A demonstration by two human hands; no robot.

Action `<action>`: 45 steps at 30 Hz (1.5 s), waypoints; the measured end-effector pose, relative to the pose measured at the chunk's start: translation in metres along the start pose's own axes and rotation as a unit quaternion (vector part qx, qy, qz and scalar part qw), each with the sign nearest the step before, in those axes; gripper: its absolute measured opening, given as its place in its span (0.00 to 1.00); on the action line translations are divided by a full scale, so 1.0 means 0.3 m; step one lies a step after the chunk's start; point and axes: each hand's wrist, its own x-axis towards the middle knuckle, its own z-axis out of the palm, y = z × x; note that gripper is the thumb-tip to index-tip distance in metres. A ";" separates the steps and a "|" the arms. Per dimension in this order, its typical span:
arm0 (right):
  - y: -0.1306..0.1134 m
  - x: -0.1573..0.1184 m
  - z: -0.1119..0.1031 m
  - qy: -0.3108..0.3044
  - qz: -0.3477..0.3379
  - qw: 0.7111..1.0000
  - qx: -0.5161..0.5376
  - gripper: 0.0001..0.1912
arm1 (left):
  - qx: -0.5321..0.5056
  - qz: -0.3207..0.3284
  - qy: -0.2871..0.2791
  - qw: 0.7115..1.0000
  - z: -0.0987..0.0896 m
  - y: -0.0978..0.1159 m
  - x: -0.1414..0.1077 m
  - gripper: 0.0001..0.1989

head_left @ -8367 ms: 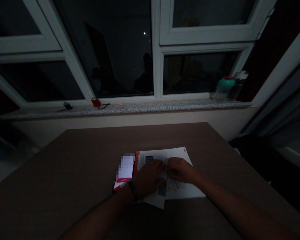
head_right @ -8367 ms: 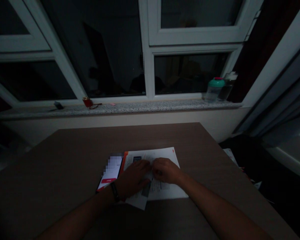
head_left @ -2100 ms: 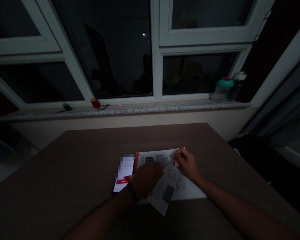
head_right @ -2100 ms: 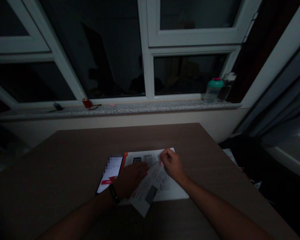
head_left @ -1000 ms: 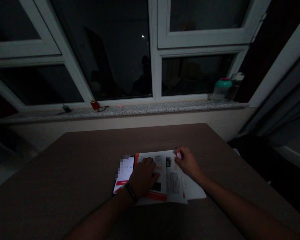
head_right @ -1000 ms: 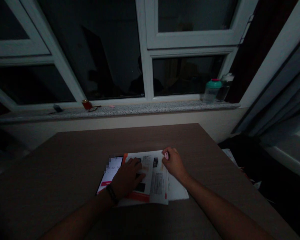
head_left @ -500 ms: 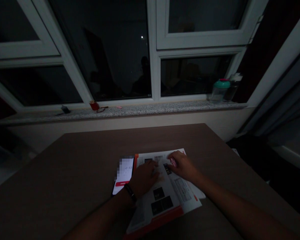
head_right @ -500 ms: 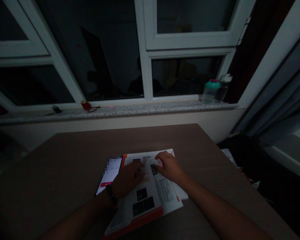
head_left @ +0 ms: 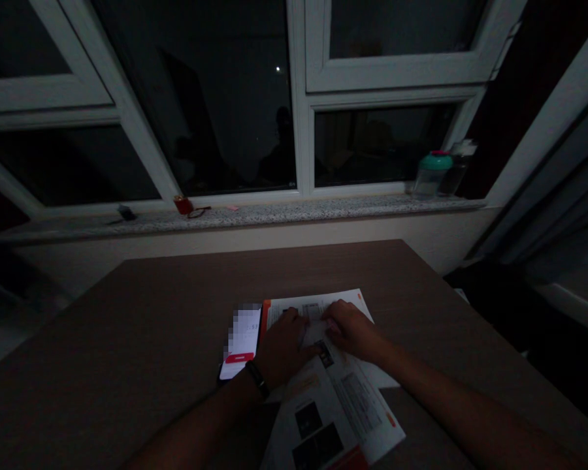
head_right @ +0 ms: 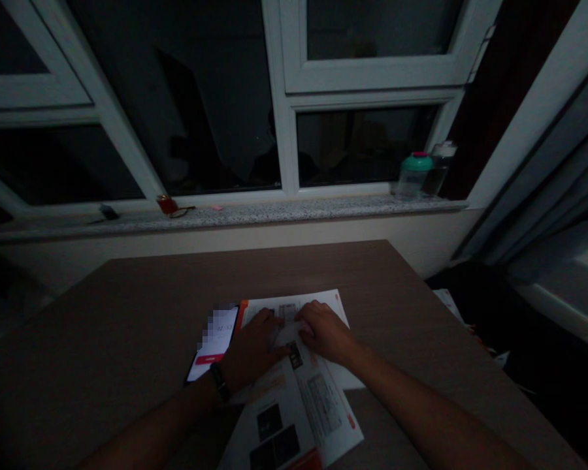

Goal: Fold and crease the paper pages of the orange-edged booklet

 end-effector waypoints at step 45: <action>-0.039 0.015 -0.046 -0.029 -0.015 0.999 0.031 0.10 | -0.175 -0.037 -0.010 0.984 0.002 -0.002 0.027 0.03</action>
